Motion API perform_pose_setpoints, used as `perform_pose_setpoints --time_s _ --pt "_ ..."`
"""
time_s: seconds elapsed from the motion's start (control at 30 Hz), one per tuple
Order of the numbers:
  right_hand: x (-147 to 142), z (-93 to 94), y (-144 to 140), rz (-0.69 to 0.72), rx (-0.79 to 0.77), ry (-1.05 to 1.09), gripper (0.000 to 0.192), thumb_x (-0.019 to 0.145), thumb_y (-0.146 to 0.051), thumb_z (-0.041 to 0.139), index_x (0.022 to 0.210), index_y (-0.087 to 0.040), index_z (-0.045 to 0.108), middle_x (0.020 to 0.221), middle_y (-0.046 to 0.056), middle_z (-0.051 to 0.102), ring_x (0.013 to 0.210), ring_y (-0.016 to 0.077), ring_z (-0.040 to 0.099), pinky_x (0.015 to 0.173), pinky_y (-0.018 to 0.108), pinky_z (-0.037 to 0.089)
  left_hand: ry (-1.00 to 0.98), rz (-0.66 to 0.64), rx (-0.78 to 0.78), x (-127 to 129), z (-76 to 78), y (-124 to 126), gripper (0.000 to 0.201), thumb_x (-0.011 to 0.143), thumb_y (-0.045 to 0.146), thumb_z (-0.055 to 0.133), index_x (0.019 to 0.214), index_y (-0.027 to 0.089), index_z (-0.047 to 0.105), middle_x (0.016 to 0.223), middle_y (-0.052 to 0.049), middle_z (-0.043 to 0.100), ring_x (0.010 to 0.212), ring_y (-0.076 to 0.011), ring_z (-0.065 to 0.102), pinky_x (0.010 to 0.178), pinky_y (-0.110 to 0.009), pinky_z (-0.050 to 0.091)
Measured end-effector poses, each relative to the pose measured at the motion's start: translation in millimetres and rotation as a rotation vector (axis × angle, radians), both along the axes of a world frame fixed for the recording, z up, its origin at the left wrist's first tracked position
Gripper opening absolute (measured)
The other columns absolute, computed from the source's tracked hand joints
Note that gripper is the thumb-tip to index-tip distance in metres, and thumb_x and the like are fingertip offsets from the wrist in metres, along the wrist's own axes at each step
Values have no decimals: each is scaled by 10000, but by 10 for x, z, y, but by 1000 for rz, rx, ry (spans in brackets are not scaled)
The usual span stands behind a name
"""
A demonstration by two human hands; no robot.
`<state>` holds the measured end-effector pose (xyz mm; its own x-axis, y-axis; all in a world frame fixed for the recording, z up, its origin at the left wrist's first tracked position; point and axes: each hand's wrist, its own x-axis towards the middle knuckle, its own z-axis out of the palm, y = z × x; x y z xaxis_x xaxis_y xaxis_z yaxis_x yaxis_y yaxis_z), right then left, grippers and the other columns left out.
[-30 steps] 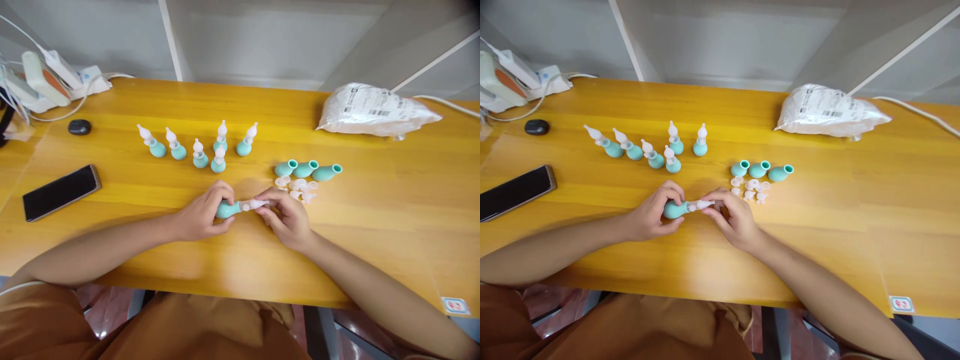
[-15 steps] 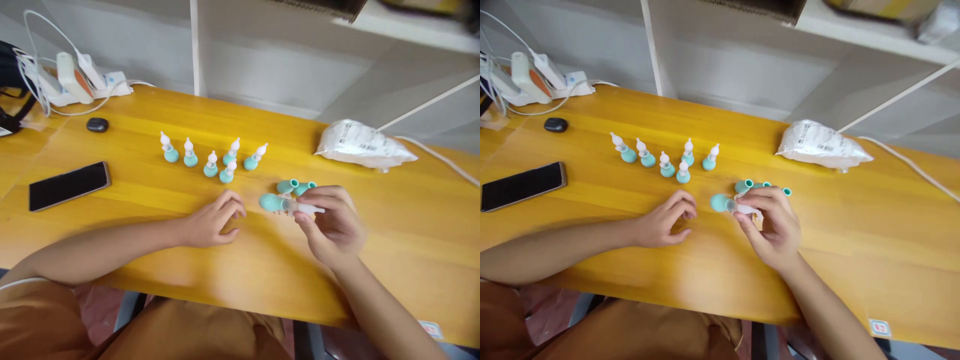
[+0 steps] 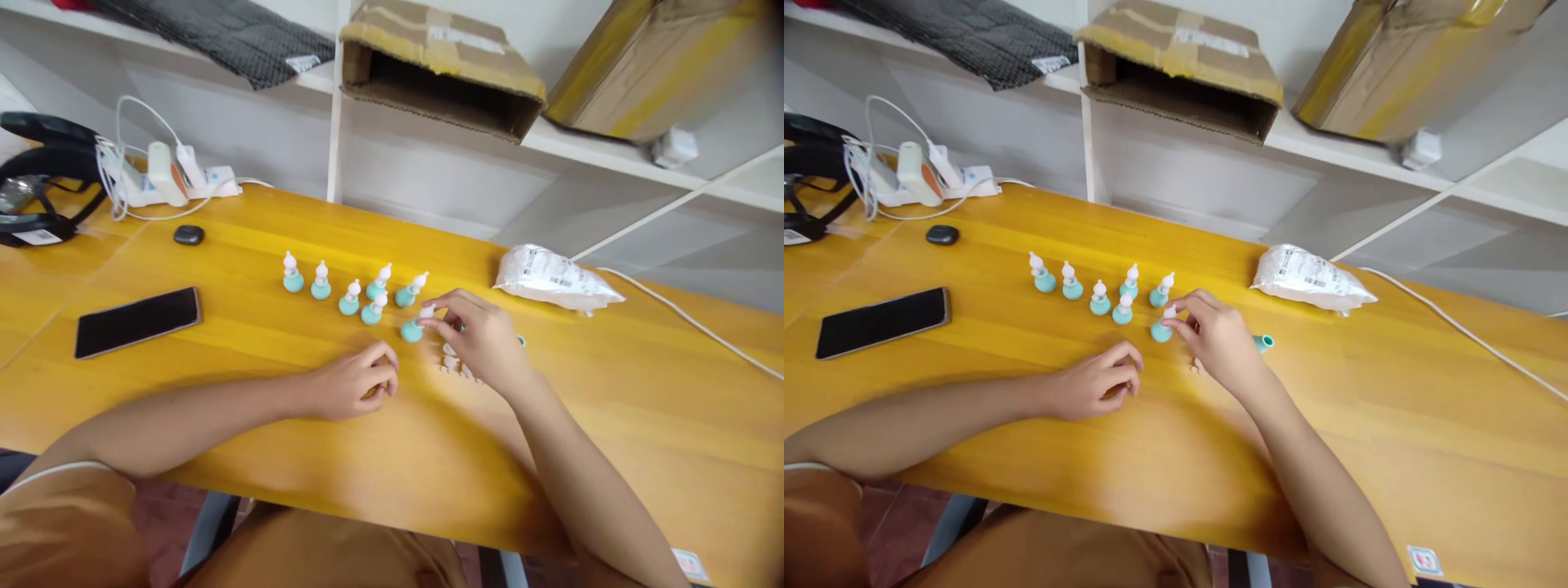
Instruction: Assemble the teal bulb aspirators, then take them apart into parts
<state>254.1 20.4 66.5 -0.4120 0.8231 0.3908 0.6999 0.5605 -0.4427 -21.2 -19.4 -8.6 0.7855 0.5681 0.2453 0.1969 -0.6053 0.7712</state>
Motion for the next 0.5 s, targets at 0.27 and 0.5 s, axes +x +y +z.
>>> perform_pose_setpoints --time_s 0.27,0.5 --pt "4 -194 130 -118 -73 124 254 1064 -486 769 1071 -235 807 946 53 793 627 175 647 681 346 555 20 -9 31 -5 -14 9 107 1023 113 590 1057 183 664 1340 -121 594 832 -124 631 816 -280 550" --pt "-85 -272 127 -115 -82 199 294 1059 -523 768 1028 -233 803 904 53 778 656 189 650 682 350 545 22 -16 29 -1 2 11 114 1026 114 573 1062 179 659 1349 -125 593 846 -124 636 825 -283 546"
